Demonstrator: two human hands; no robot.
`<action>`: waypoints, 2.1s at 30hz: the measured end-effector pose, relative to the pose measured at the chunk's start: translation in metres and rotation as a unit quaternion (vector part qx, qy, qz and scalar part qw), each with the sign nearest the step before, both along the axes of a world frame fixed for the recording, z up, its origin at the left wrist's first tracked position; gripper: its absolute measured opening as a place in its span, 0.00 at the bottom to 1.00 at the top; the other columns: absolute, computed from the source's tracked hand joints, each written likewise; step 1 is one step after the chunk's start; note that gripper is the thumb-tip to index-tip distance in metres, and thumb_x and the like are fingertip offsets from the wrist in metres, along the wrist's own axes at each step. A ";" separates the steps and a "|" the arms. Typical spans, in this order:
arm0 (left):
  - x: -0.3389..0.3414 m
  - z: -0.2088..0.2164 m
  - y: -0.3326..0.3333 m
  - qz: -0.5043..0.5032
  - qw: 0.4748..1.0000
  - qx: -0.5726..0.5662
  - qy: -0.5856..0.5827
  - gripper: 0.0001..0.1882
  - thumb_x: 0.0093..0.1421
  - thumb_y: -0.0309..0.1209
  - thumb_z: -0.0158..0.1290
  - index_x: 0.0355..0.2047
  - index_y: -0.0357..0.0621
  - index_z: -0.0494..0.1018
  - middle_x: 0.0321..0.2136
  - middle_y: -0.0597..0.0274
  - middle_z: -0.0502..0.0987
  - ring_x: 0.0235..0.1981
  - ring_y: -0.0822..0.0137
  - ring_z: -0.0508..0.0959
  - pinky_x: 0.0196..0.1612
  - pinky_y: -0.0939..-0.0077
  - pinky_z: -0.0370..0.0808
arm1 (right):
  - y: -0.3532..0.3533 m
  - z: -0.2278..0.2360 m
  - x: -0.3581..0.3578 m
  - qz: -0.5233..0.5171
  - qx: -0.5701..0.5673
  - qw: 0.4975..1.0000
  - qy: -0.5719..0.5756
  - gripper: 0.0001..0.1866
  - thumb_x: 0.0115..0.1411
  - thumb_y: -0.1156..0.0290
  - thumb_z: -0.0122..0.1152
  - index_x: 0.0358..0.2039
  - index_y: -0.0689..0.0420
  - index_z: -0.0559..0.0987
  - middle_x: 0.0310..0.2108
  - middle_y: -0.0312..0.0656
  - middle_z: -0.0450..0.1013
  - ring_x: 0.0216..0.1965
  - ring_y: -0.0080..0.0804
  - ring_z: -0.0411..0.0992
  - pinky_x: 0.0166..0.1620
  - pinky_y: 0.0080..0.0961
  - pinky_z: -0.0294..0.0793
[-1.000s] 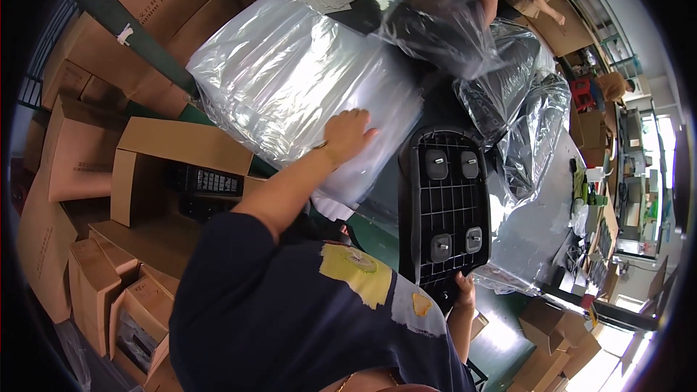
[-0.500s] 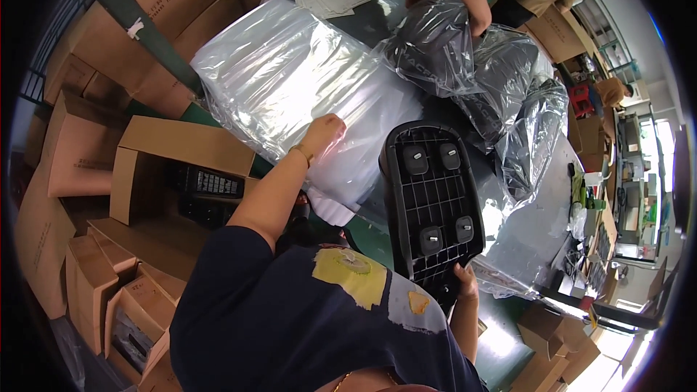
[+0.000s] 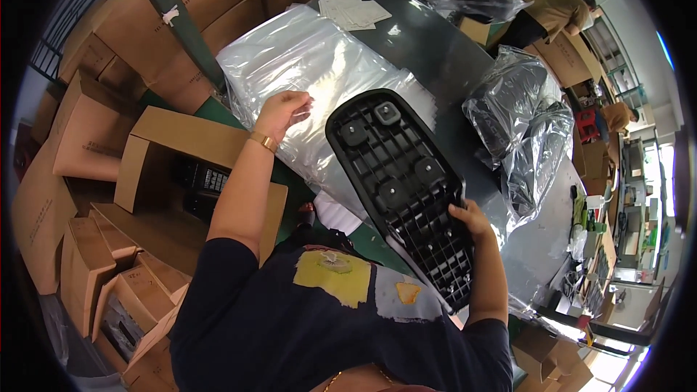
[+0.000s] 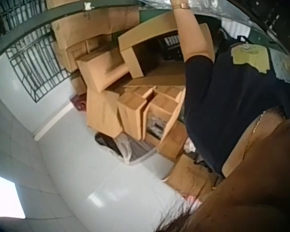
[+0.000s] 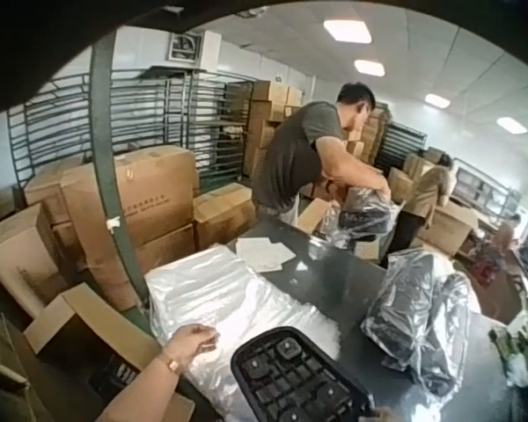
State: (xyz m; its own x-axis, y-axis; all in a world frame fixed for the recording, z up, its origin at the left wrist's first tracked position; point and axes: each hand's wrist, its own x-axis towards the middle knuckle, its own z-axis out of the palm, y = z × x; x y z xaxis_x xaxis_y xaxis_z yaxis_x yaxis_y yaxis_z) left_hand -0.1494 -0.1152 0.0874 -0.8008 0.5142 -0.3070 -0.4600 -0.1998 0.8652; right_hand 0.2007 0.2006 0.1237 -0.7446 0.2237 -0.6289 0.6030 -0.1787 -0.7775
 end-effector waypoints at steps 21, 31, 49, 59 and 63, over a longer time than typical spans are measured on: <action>0.070 0.022 0.036 -0.090 0.984 0.028 0.149 0.06 0.52 0.27 0.57 0.28 0.39 0.72 0.22 0.66 0.74 0.25 0.76 0.74 0.28 0.83 0.72 | -0.121 0.045 -0.230 0.190 0.269 0.922 0.205 0.19 0.46 0.67 0.68 0.38 0.60 0.75 0.27 0.37 0.75 0.22 0.17 0.68 0.27 0.16 0.68; 0.018 -0.009 -0.051 0.049 0.875 0.428 -0.222 0.06 0.56 0.27 0.53 0.25 0.43 0.66 0.16 0.72 0.65 0.16 0.77 0.65 0.22 0.82 0.65 | -0.067 0.008 -0.268 -0.026 0.186 0.970 0.154 0.06 0.50 0.74 0.61 0.27 0.60 0.74 0.19 0.36 0.71 0.15 0.15 0.61 0.19 0.13 0.60; 0.019 -0.044 0.020 -0.019 0.801 -0.340 0.492 0.12 0.55 0.38 0.48 0.22 0.44 0.67 0.19 0.58 0.72 0.24 0.57 0.72 0.36 0.64 0.61 | 0.011 -0.042 -0.319 0.385 0.523 0.759 0.034 0.27 0.62 0.47 0.38 0.37 0.58 0.74 0.39 0.55 0.72 0.44 0.54 0.68 0.47 0.42 0.66; 0.032 -0.028 0.040 -0.038 0.841 -0.354 0.406 0.21 0.59 0.46 0.44 0.18 0.41 0.66 0.14 0.50 0.69 0.21 0.48 0.72 0.27 0.56 0.66 | -0.005 -0.019 -0.297 0.391 0.601 0.694 0.067 0.17 0.61 0.56 0.43 0.35 0.57 0.71 0.28 0.58 0.72 0.33 0.58 0.70 0.36 0.50 0.67; 0.018 0.010 0.071 -0.118 0.823 -0.351 0.431 0.22 0.59 0.46 0.43 0.18 0.42 0.67 0.18 0.53 0.72 0.22 0.51 0.73 0.27 0.58 0.66 | 0.043 0.024 -0.324 0.225 0.698 0.679 0.028 0.16 0.60 0.58 0.45 0.35 0.58 0.73 0.30 0.57 0.73 0.36 0.57 0.70 0.41 0.48 0.68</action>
State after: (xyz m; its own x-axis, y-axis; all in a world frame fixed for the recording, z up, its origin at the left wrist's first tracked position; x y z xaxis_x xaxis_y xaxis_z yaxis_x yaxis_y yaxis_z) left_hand -0.1312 -0.0445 0.0970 -0.7802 0.6245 0.0343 0.4301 0.4958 0.7544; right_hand -0.1238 0.2431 0.1474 -0.9488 0.3157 -0.0057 0.3158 0.9485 -0.0233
